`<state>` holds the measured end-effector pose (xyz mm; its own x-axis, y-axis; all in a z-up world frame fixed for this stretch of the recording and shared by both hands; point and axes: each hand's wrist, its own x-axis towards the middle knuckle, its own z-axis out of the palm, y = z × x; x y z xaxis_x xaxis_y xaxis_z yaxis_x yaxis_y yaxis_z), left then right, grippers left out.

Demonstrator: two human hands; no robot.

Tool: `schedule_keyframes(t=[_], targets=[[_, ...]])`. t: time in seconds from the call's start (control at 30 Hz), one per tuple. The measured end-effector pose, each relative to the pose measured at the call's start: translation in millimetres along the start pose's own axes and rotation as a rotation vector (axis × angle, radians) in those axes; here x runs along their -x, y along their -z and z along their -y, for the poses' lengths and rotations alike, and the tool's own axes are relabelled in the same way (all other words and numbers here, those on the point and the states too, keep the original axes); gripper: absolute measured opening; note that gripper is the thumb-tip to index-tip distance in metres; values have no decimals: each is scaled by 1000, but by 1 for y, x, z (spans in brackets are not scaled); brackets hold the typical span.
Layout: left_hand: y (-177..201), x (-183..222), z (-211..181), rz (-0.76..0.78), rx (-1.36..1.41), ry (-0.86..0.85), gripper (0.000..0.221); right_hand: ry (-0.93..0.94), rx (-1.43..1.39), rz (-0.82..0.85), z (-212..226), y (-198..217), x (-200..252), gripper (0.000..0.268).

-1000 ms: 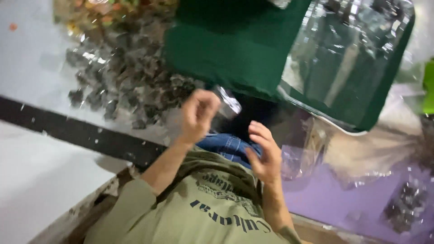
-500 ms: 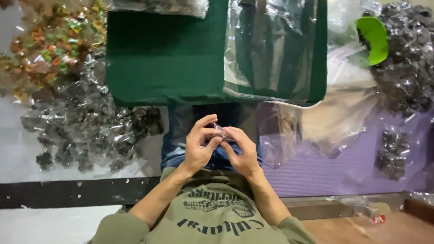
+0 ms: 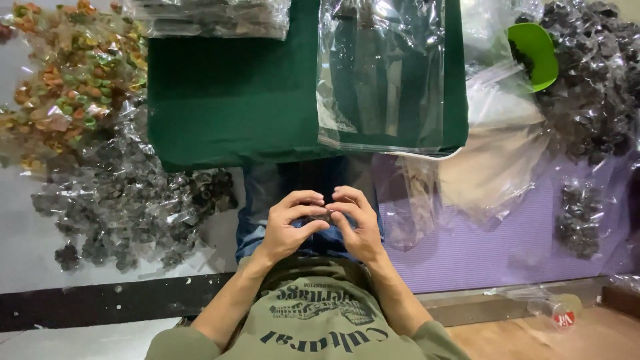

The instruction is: Packing small individually wrapped packets into a larger plastic bag while sitting on the floor.

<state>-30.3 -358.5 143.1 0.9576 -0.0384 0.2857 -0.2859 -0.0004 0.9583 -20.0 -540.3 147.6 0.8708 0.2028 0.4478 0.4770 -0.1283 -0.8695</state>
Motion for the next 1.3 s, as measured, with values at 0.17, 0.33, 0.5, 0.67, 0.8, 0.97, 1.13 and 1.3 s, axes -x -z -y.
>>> schedule_keyframes(t=[0.17, 0.33, 0.5, 0.67, 0.8, 0.97, 1.13, 1.3], targets=[[-5, 6, 12, -73, 67, 18, 32, -62, -94, -44, -1, -5, 3, 16], [-7, 10, 19, -62, 174, 132, 58, -90, -80, -114, -11, -6, 12, 21], [-1, 5, 15, 110, 116, 179, 31, -70, -71, -143, -9, -5, 12, 18], [-11, 6, 12, -43, 86, 264, 29, -112, 1, -146, -3, 0, 9, 19], [-12, -1, 6, -67, 63, 277, 32, -33, -11, -62, -1, 11, 1, 22], [-11, -8, 8, -57, 253, 461, 38, 16, 3, 20, 2, 23, -2, 30], [-19, -12, 9, -27, 284, 454, 35, -123, 28, -16, -4, 30, 9, 37], [-31, -33, -5, 16, 277, 438, 33, -291, -72, -102, -19, 48, 26, 37]])
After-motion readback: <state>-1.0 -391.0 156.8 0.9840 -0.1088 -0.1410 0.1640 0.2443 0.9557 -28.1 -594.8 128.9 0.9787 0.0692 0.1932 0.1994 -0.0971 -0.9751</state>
